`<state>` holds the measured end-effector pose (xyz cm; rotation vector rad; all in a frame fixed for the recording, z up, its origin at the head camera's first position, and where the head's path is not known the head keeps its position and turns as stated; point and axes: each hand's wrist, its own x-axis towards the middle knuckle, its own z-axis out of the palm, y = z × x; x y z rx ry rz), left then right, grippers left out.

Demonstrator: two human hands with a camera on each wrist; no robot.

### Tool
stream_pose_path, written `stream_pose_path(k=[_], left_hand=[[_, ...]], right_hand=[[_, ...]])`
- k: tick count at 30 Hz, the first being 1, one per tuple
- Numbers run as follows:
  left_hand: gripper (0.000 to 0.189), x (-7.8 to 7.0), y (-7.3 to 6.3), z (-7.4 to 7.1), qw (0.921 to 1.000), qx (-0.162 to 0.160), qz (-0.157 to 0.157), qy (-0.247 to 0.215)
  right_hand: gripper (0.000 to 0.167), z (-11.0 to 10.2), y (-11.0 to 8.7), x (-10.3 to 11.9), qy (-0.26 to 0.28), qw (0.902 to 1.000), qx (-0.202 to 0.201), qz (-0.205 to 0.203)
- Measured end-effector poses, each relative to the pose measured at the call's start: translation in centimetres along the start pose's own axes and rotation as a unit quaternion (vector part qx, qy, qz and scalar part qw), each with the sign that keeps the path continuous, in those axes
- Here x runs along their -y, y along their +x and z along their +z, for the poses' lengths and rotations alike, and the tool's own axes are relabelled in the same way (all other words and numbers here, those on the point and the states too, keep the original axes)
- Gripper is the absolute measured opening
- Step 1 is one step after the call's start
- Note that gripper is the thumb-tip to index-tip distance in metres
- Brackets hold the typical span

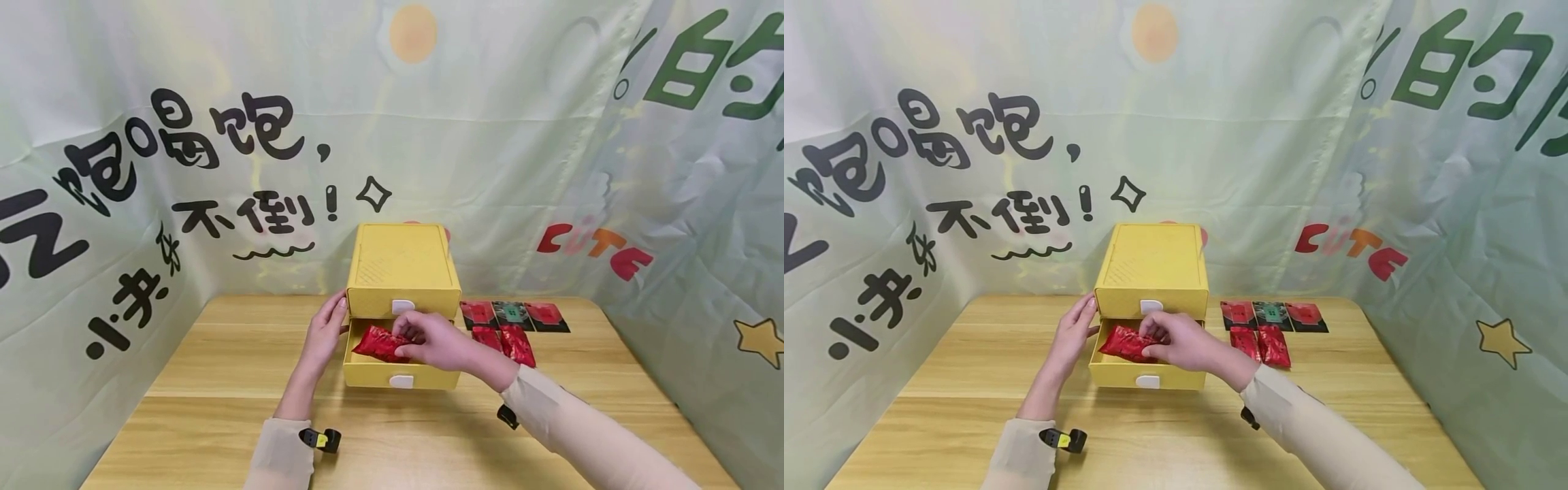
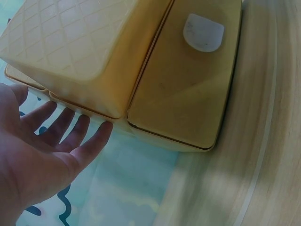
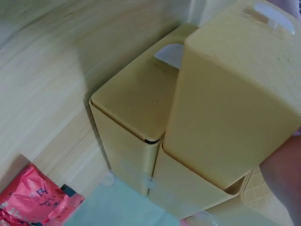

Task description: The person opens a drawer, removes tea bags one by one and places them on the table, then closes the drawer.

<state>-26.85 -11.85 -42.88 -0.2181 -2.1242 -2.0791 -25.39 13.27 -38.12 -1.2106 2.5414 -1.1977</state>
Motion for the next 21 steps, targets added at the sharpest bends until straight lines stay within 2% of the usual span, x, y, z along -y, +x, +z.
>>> stream_pose_path(k=[12,17,21], left_hand=[[0.049,0.1,0.0,-0.1,1.0,0.001,0.003,0.0],[0.048,0.2,0.0,0.0,1.0,0.001,0.005,-0.006],[0.047,0.2,0.0,-0.1,0.9999,0.003,0.006,-0.011]], right_hand=[[0.023,-0.6,-1.1,0.0,0.049,0.9953,-0.084,0.004],[0.024,-0.5,-1.6,-0.2,0.061,0.9902,-0.125,-0.009],[0.025,-0.4,-2.0,-0.2,0.065,0.9845,-0.163,-0.003]])
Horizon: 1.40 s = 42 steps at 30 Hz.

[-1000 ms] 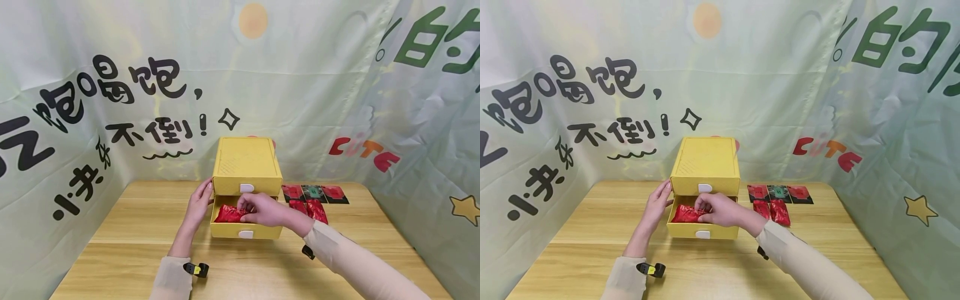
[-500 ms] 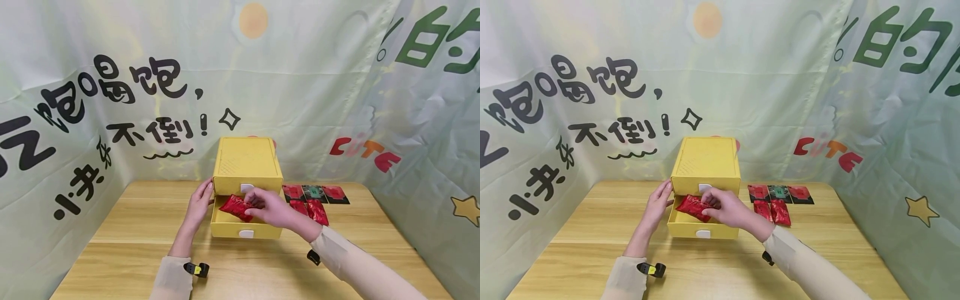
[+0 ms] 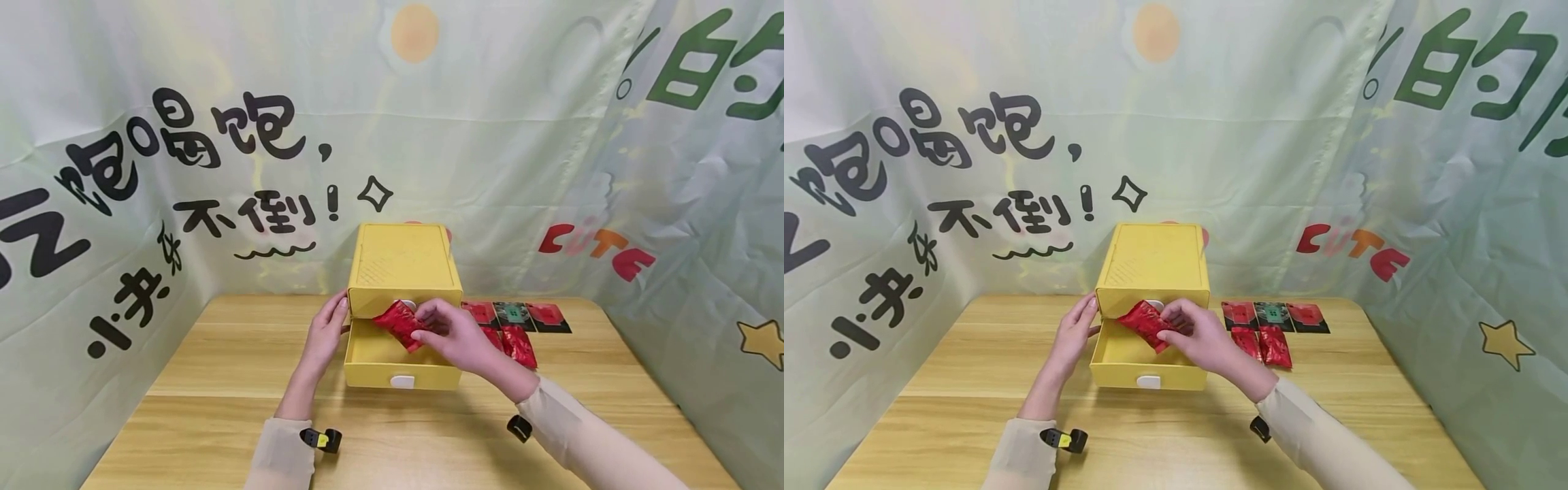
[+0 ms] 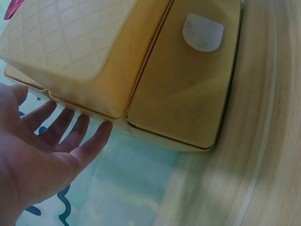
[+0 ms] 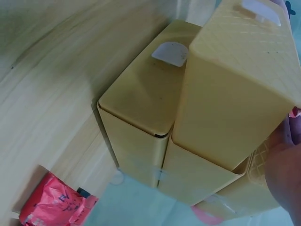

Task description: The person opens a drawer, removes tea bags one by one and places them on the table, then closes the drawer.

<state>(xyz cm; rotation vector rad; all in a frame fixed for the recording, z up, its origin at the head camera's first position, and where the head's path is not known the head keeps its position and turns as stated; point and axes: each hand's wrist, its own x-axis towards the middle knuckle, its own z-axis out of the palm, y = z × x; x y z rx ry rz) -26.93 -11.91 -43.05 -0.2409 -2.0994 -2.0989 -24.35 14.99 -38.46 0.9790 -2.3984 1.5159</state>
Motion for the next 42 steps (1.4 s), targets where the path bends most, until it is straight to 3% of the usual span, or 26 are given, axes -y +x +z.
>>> stream_pose_path(k=[9,15,19,25,34,42], left_hand=[[0.048,0.1,0.1,0.0,1.0,0.004,-0.004,0.003],[0.047,0.0,0.0,0.1,1.0,0.002,-0.003,0.006],[0.048,0.0,0.1,0.0,1.0,0.002,-0.001,0.006],[0.048,0.0,0.0,0.0,1.0,0.002,-0.002,0.007],[0.048,-0.1,0.0,-0.1,1.0,0.004,-0.003,0.004],[0.048,0.1,0.1,0.0,1.0,0.003,-0.004,0.008]], right_hand=[[0.026,-0.8,-1.3,-0.2,-0.007,0.9971,-0.067,0.035],[0.027,-1.4,-2.5,-0.5,0.045,0.9926,-0.104,0.044],[0.026,-1.7,-3.4,-0.8,0.05,0.9888,-0.129,0.057],[0.028,-2.0,-4.8,-1.3,0.045,0.9799,-0.173,0.088],[0.029,-2.8,-6.5,-2.4,0.071,0.9658,-0.231,0.094],[0.032,-3.8,-8.3,-3.8,0.074,0.9502,-0.271,0.134]])
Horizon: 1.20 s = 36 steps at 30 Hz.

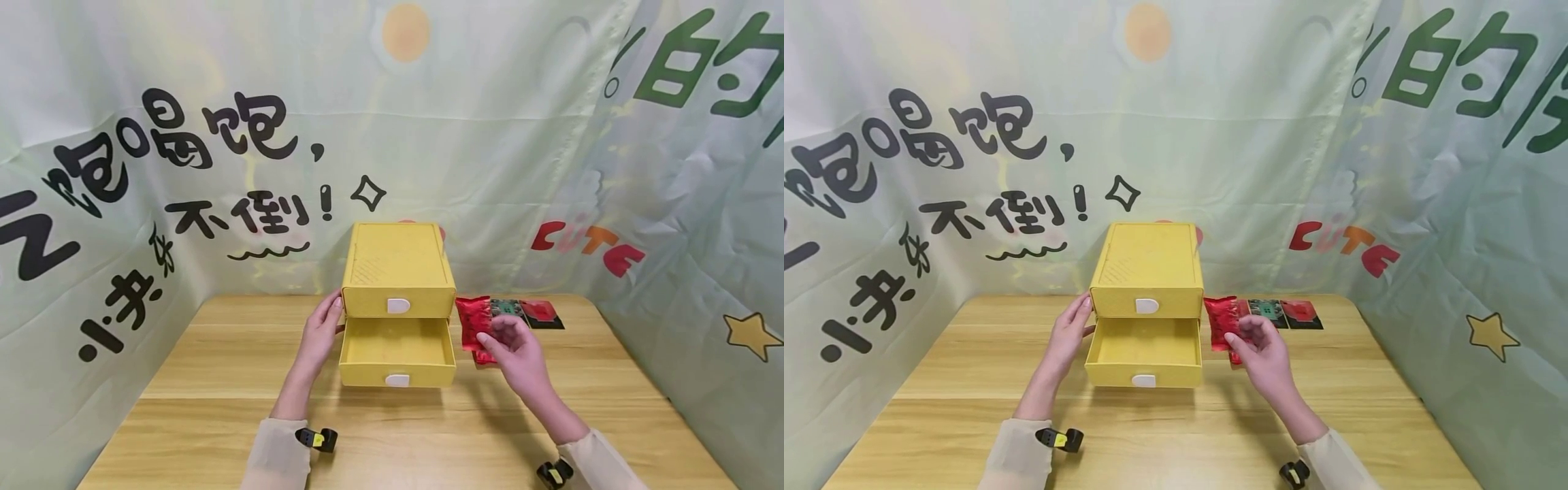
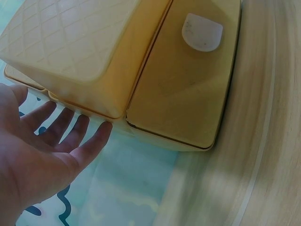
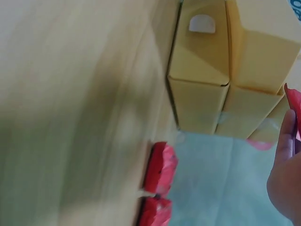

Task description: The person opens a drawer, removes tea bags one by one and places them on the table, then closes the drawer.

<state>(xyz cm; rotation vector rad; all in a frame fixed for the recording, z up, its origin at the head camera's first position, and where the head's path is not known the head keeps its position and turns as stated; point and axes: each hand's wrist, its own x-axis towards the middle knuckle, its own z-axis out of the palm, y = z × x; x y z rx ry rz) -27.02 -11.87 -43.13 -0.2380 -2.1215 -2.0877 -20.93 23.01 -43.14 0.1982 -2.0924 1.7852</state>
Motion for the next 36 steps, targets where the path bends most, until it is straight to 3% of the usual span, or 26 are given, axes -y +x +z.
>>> stream_pose_path(k=[19,24,30,36], left_hand=[[0.047,-0.1,0.0,0.3,1.0,0.006,0.001,-0.008],[0.047,-0.1,-0.1,0.4,0.9999,0.006,-0.001,-0.009],[0.048,0.1,-0.2,0.2,1.0,0.002,-0.007,-0.001],[0.049,0.0,-0.1,0.0,0.9999,0.001,-0.009,0.006]], right_hand=[[0.035,-5.2,0.5,-3.5,-0.068,0.9946,-0.061,0.049],[0.035,-6.9,0.7,-4.2,-0.127,0.9863,-0.091,0.053],[0.036,-8.6,0.8,-4.6,-0.177,0.9728,-0.121,0.088],[0.041,-10.5,1.0,-5.4,-0.233,0.9558,-0.116,0.136]])
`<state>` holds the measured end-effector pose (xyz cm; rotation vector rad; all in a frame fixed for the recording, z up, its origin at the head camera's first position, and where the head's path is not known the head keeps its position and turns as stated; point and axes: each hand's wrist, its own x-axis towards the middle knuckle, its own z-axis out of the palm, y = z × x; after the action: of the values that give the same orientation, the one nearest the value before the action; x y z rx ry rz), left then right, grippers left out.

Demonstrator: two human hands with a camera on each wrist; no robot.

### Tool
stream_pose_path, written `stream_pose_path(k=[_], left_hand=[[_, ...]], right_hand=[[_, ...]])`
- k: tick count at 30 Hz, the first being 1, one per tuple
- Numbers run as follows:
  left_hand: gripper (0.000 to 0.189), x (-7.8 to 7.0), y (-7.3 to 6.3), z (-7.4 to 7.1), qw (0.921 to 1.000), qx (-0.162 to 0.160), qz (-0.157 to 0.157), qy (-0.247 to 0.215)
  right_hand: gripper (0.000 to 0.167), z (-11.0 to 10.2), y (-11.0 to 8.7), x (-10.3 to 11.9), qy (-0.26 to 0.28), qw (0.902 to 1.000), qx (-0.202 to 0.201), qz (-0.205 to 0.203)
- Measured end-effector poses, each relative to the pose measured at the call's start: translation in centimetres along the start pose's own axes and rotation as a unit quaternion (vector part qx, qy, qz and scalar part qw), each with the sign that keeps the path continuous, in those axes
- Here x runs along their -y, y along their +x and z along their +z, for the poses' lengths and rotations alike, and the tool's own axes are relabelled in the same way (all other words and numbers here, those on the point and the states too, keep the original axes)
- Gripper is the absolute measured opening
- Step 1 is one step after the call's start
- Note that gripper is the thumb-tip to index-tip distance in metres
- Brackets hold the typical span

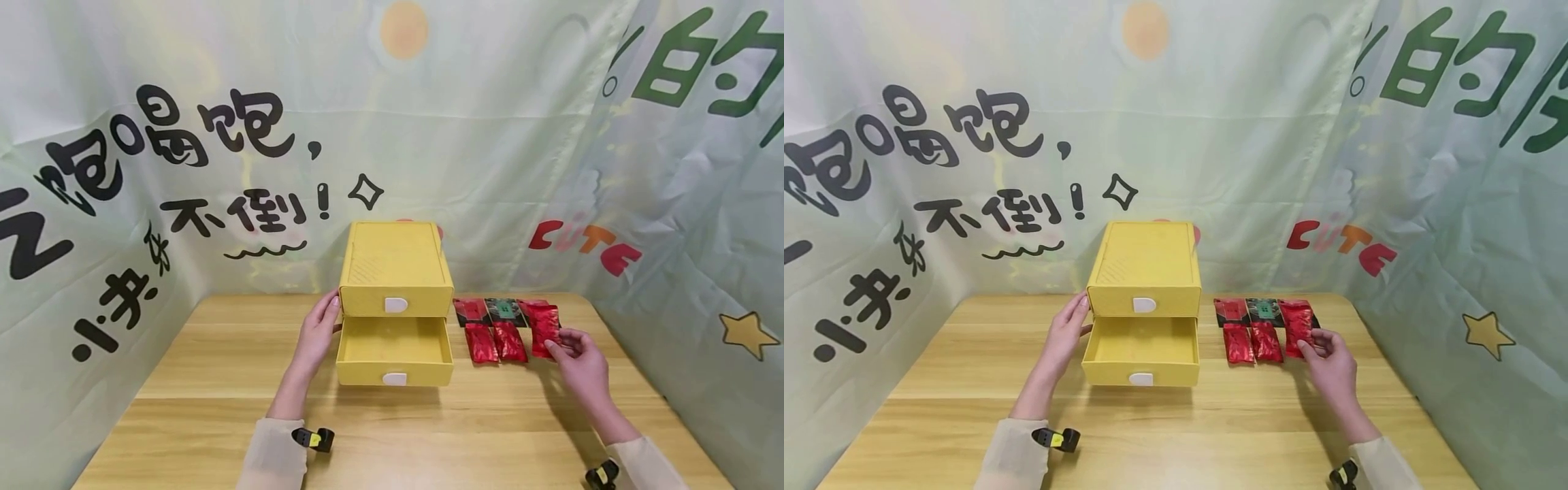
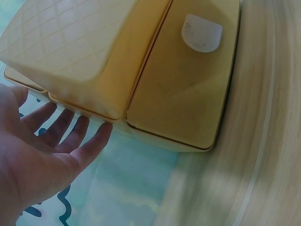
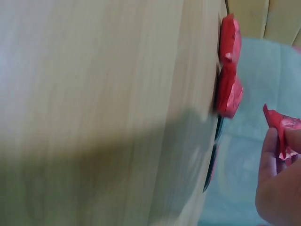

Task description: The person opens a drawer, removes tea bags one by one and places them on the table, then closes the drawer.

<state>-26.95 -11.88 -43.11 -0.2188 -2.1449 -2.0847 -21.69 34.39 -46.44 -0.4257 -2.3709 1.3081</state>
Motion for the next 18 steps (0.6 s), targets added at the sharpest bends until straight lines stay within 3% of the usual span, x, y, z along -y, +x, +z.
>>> stream_pose_path(k=[7,18], left_hand=[[0.048,-0.1,-0.1,-0.1,1.0,0.004,0.001,0.002],[0.047,-0.3,0.2,-0.4,0.9999,0.015,0.003,0.006]], right_hand=[[0.041,-1.6,1.0,-1.5,-0.076,0.9962,0.036,0.022],[0.043,-2.2,1.8,-2.9,-0.089,0.9918,0.088,0.026]])
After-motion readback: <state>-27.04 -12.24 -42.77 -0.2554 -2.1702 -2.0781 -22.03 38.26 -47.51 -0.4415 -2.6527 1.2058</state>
